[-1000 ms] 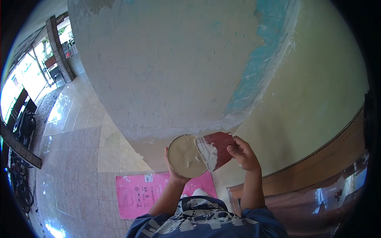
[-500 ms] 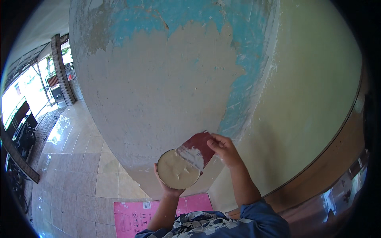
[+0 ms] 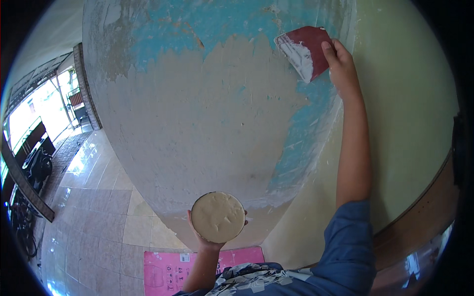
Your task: The person applies wall putty from a container to a wall surface with a putty knife.
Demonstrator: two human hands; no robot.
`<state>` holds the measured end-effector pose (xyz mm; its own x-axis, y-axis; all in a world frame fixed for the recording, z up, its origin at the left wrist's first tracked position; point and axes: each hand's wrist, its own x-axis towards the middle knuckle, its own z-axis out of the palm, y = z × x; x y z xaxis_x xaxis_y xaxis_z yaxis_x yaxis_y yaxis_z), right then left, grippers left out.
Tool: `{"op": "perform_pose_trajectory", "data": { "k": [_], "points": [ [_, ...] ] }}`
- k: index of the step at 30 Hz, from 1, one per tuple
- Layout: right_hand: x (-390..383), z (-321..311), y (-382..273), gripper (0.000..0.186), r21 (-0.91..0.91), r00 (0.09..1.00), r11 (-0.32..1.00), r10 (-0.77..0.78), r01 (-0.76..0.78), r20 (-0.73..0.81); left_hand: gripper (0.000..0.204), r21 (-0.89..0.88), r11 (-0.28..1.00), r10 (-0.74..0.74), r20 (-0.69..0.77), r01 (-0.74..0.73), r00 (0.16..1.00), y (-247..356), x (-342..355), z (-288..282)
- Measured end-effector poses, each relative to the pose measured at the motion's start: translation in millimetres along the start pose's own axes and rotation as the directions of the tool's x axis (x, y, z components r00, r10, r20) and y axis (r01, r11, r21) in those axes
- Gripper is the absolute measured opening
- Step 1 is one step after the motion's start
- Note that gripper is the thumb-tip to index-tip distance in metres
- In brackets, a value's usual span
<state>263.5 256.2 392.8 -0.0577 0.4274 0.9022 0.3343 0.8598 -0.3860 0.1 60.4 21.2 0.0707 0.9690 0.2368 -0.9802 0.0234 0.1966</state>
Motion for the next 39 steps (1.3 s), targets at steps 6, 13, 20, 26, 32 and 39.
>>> {"op": "perform_pose_trajectory", "data": {
  "k": [6, 13, 20, 26, 32, 39],
  "points": [
    [27.0, 9.2, 13.3, 0.042, -0.108, 0.994, 0.994, 0.035, -0.024, 0.106, 0.100, 0.021, 0.997, 0.076, -0.062, -0.075, 0.995, 0.4, -0.8, -10.2],
    [37.3, 5.3, 26.8, 0.046, -0.006, 0.997, 0.999, 0.054, -0.053, 0.051, 0.099, 0.079, 0.994, 0.080, 0.003, -0.080, 0.997, -0.4, 1.1, -13.0],
    [35.5, 3.7, 22.3, 0.042, -0.172, 0.999, 0.985, -0.004, 0.012, 0.048, 0.102, 0.053, 0.995, 0.091, -0.039, -0.089, 0.995, -2.9, 1.5, -11.5],
    [31.3, 0.2, 28.2, 0.038, 0.051, 0.987, 0.999, -0.025, 0.017, 0.159, 0.101, 0.040, 0.996, 0.085, -0.053, -0.083, 0.995, -3.2, -0.7, -15.1],
    [33.4, 1.7, 19.7, 0.038, -0.129, 0.999, 0.990, -0.045, 0.048, 0.030, 0.102, 0.016, 0.997, 0.081, -0.083, -0.080, 0.993, -3.3, 0.3, -15.9],
    [29.0, 7.1, 20.9, 0.039, -0.132, 0.993, 0.989, -0.055, 0.069, 0.106, 0.101, 0.043, 0.997, 0.069, -0.023, -0.068, 0.997, -2.7, 0.6, -13.5]
  ]
}}
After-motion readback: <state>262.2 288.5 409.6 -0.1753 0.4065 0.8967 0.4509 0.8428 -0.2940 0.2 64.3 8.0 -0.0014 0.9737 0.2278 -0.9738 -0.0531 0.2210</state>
